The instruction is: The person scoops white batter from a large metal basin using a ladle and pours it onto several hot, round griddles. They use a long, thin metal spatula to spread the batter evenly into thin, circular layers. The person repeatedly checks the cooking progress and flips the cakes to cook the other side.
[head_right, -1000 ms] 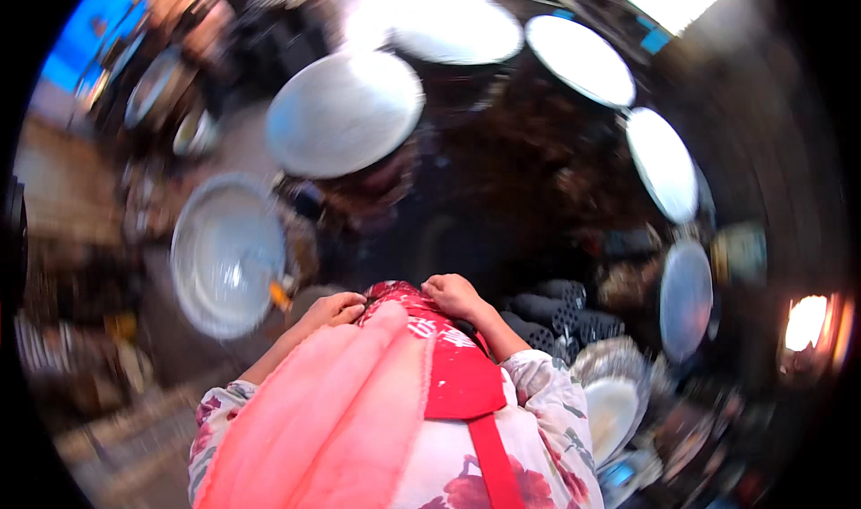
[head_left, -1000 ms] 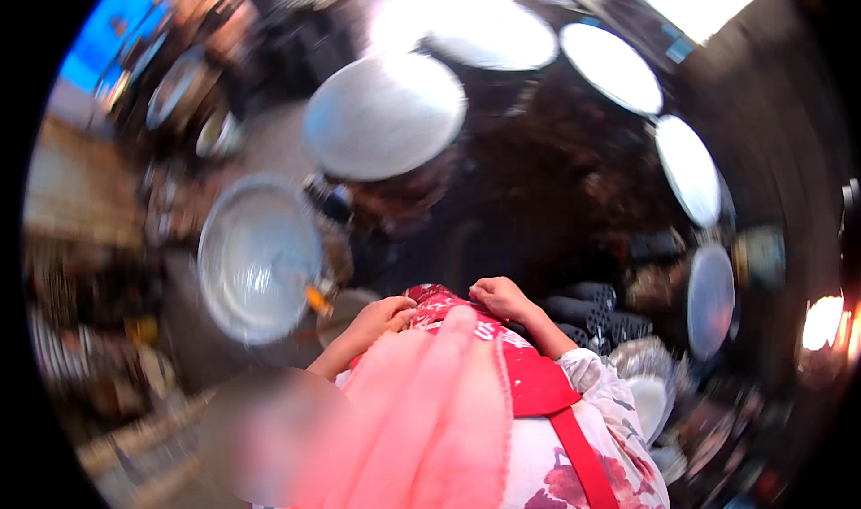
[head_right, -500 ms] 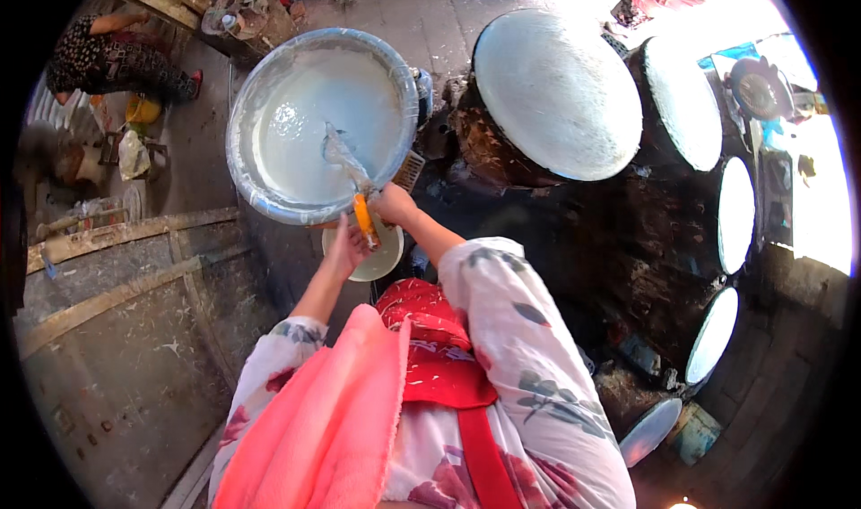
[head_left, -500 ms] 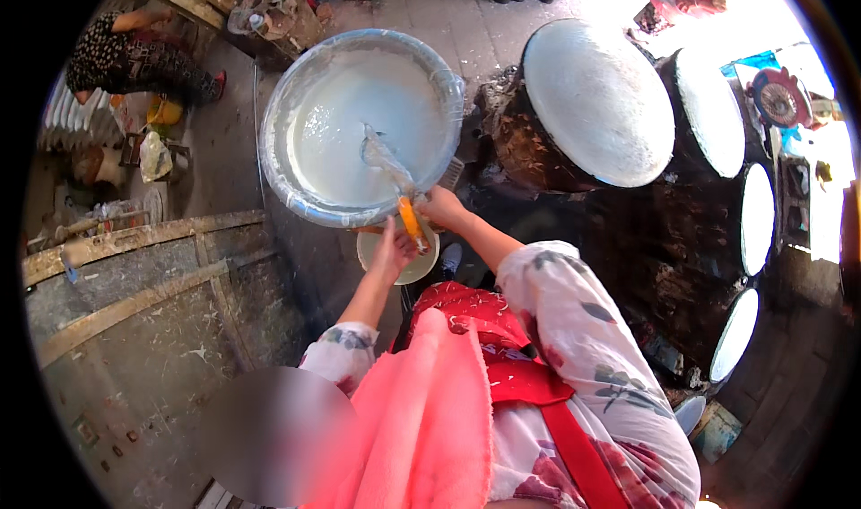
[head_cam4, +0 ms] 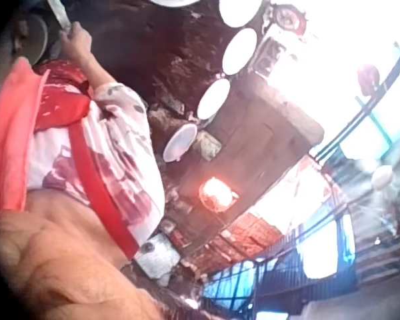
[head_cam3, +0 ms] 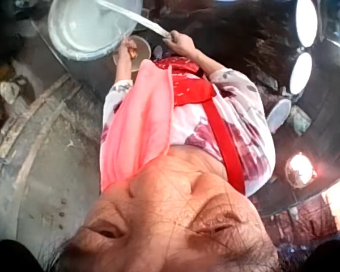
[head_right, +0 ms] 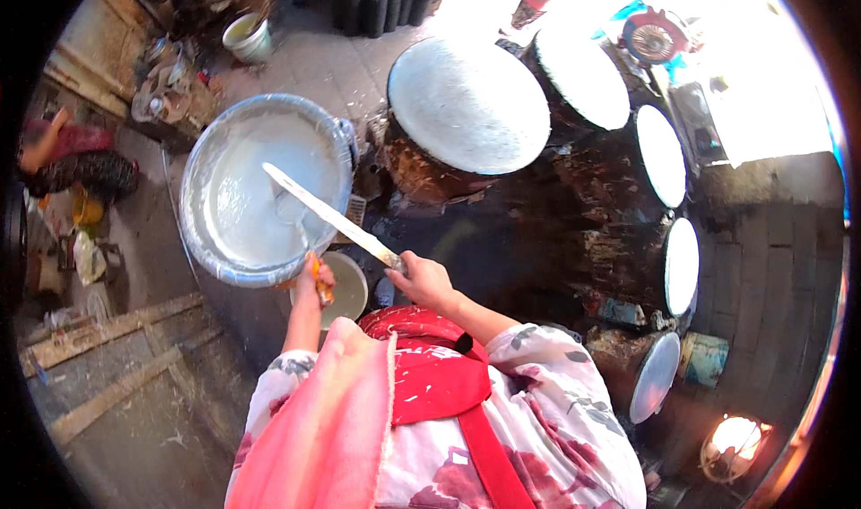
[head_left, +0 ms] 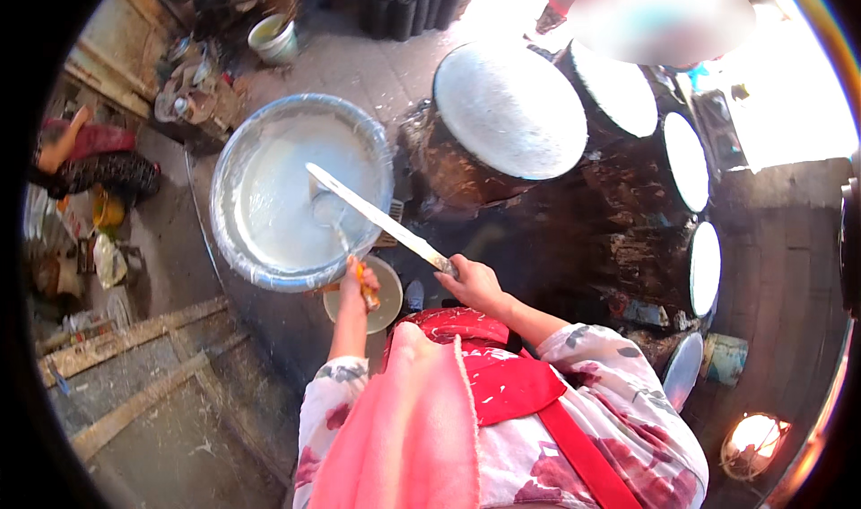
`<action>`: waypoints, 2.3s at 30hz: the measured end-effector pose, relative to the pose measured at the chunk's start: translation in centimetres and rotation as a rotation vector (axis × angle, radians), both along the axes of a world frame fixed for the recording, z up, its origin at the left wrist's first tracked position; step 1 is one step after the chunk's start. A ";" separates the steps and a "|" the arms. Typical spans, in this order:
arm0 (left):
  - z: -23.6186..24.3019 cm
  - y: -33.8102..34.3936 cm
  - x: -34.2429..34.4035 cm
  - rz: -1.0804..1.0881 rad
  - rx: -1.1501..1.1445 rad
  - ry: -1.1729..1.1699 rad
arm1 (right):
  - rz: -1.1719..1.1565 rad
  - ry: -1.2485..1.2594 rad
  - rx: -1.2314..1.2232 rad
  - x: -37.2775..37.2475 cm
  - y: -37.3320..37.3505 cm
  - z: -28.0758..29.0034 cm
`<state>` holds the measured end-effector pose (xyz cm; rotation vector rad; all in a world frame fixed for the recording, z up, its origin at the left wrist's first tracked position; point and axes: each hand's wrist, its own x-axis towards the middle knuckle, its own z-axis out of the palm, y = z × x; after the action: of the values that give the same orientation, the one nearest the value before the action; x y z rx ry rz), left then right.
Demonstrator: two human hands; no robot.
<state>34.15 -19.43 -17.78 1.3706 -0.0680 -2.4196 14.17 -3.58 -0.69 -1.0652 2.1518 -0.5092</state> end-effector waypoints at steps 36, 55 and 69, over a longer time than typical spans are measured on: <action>11.4 -6.8 -8.7 -0.972 -0.971 -1.321 | 0.185 -0.331 -0.101 -19.7 3.2 -1.5; 10.0 3.3 -6.1 -0.036 0.129 0.392 | -0.003 -0.799 0.108 -11.2 0.0 -5.4; 27.1 4.3 -3.2 -0.099 -0.820 0.053 | 0.180 -0.738 -0.374 -6.5 -4.0 4.2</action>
<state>30.91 -15.14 9.33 0.9199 -1.0055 -2.0928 7.70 -7.54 3.54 -1.0341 1.3302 -1.0545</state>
